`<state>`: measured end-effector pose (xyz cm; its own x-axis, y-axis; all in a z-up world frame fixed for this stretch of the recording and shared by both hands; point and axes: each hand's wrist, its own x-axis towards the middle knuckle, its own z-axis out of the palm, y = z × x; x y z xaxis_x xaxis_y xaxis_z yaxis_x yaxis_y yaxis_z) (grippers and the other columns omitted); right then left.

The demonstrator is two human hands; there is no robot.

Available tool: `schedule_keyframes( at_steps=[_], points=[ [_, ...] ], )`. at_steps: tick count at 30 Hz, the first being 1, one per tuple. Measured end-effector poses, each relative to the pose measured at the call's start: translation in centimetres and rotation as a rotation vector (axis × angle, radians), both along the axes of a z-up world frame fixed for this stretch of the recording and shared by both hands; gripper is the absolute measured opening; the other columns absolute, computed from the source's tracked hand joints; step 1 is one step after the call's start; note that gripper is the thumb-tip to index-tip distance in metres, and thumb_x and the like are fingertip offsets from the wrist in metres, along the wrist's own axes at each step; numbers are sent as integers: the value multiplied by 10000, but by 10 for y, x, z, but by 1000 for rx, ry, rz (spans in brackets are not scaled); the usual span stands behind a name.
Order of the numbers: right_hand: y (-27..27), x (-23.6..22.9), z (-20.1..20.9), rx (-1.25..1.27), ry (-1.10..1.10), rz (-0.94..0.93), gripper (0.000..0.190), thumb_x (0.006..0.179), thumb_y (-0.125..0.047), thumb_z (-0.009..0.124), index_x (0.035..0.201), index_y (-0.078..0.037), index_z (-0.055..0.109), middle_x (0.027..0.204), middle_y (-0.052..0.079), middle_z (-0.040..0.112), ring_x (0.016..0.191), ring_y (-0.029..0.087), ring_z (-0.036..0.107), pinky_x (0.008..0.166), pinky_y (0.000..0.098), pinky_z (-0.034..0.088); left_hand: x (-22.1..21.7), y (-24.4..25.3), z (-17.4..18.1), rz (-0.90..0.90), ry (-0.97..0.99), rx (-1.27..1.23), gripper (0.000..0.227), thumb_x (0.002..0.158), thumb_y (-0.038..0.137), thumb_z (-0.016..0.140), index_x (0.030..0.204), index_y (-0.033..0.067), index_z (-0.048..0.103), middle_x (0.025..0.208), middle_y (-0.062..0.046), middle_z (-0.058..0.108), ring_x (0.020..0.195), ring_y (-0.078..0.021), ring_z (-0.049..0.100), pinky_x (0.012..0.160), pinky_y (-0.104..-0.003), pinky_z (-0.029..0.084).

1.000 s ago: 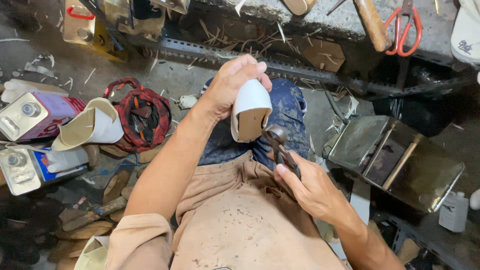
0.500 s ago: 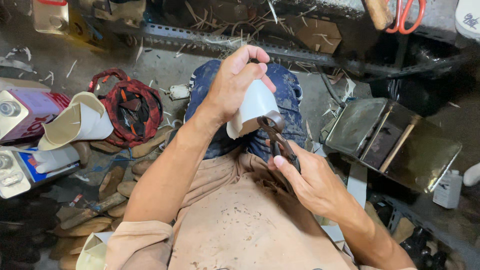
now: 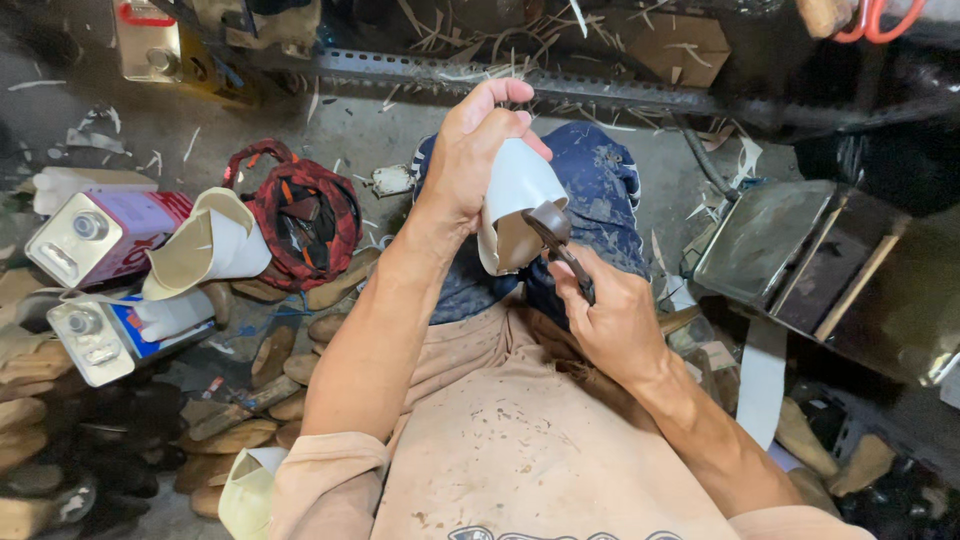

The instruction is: The person uses a hammer and a metal tool to work on the sole of a white shoe held in their lap. They repeatedly strike the tool against the shoe's edge and sole, then use pliers to pull and adjust parts of the shoe.

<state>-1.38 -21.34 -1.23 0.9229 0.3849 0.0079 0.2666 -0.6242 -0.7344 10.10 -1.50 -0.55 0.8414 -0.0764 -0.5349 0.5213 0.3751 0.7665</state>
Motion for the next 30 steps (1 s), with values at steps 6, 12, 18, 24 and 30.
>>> schedule_keyframes(
  at_steps=[6,12,18,24,30],
  points=[
    [0,0,11,-6,-14,11,173,1038,-106,581,1188,-35,630,869,86,685,705,291,625,688,392,469,-6,0,-2,27,10,14,338,801,213,583,1116,93,555,724,-185,723,498,-195,588,445,-299,413],
    [-8,8,31,-75,361,95,142,1034,-204,499,940,-146,588,601,-24,627,531,252,589,639,343,458,-22,0,-16,101,-90,5,228,859,189,547,1068,98,545,685,-172,719,508,-181,568,446,-291,411],
    [-9,10,30,-2,378,37,201,1000,-202,564,811,-161,620,537,89,646,617,374,655,606,437,520,-83,-4,18,-14,-413,437,715,879,319,687,1473,45,400,1346,-253,532,1282,-325,505,1096,-462,414],
    [-6,14,35,-37,367,52,175,1005,-203,563,844,-167,622,540,92,642,607,377,647,608,445,511,-81,-3,7,98,-328,330,741,825,173,763,1478,-2,459,1420,-281,520,1359,-305,499,1169,-427,400],
    [-28,7,43,-2,505,120,152,974,-171,559,869,-112,651,730,155,762,726,355,720,697,452,553,-82,15,-10,85,-553,436,702,932,275,786,1523,70,467,1490,-235,541,1404,-261,497,1168,-410,431]
  ],
)
